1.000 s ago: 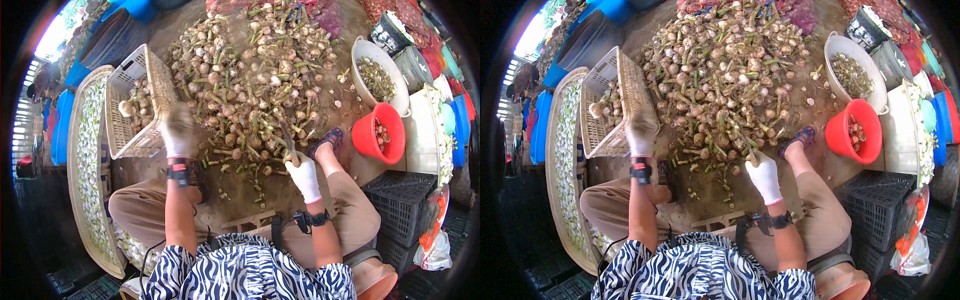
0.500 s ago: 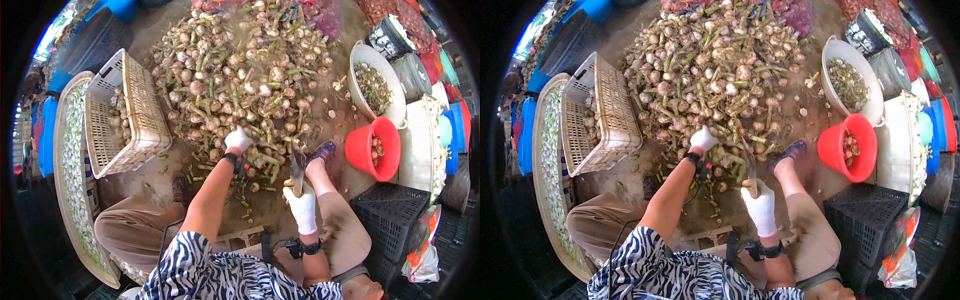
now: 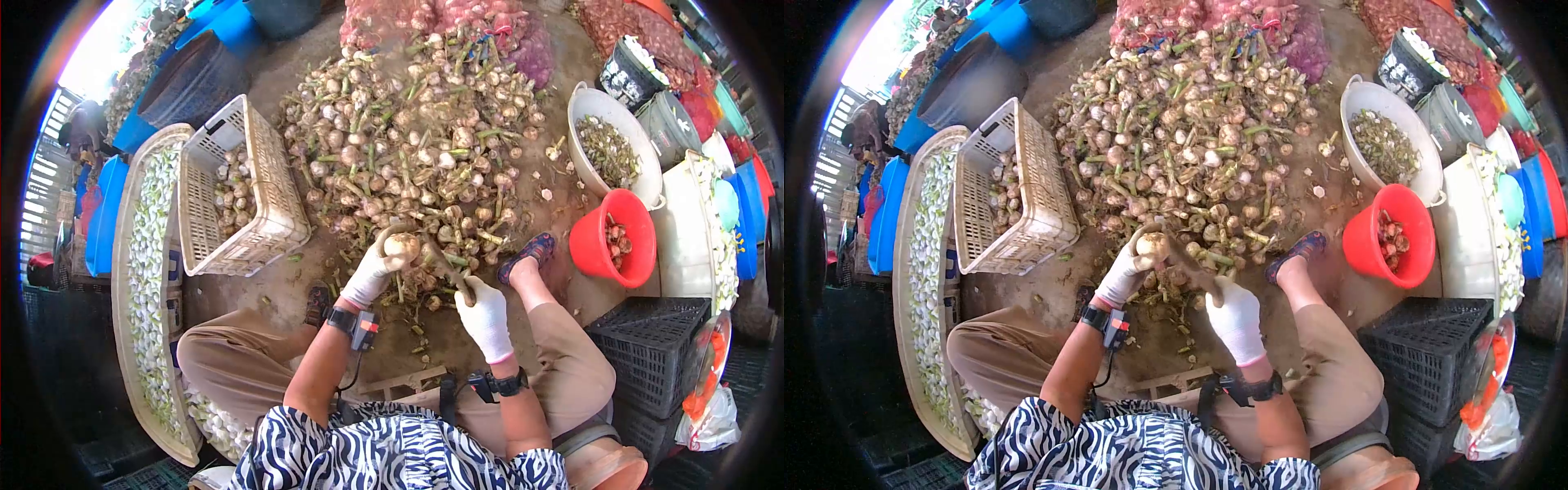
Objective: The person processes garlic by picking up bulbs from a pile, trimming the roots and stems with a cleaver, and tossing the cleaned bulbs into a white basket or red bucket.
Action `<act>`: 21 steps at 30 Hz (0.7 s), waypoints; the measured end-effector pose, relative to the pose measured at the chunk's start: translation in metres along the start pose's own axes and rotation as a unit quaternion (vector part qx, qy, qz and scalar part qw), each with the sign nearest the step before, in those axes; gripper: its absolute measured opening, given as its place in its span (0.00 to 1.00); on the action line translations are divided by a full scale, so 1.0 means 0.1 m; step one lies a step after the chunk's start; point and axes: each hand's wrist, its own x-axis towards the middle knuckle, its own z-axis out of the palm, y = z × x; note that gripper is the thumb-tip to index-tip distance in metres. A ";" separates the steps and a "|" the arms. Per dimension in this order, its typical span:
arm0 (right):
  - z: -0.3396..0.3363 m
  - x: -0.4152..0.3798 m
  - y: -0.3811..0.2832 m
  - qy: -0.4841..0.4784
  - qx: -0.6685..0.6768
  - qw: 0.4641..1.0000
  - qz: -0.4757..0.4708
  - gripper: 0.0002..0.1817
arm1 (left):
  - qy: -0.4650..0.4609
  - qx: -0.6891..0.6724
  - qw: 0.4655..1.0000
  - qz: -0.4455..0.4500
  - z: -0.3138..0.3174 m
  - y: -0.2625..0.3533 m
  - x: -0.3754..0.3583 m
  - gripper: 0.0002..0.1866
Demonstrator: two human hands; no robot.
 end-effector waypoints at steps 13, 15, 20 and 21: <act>-0.11 -0.31 -0.52 -0.063 -0.190 0.941 -0.272 0.10 | -0.009 0.361 0.929 0.084 0.47 0.16 -0.53 0.31; -0.03 -0.33 -0.48 -0.047 -0.230 0.934 -0.270 0.11 | 0.003 0.408 0.909 0.083 0.51 0.24 -0.60 0.29; 0.21 -0.31 -0.18 -0.030 -0.234 0.938 -0.253 0.16 | 0.028 0.468 0.868 0.164 0.46 0.19 -0.70 0.29; 0.21 -0.29 -0.15 -0.005 -0.215 0.938 -0.271 0.17 | 0.021 0.440 0.887 0.139 0.51 0.22 -0.73 0.31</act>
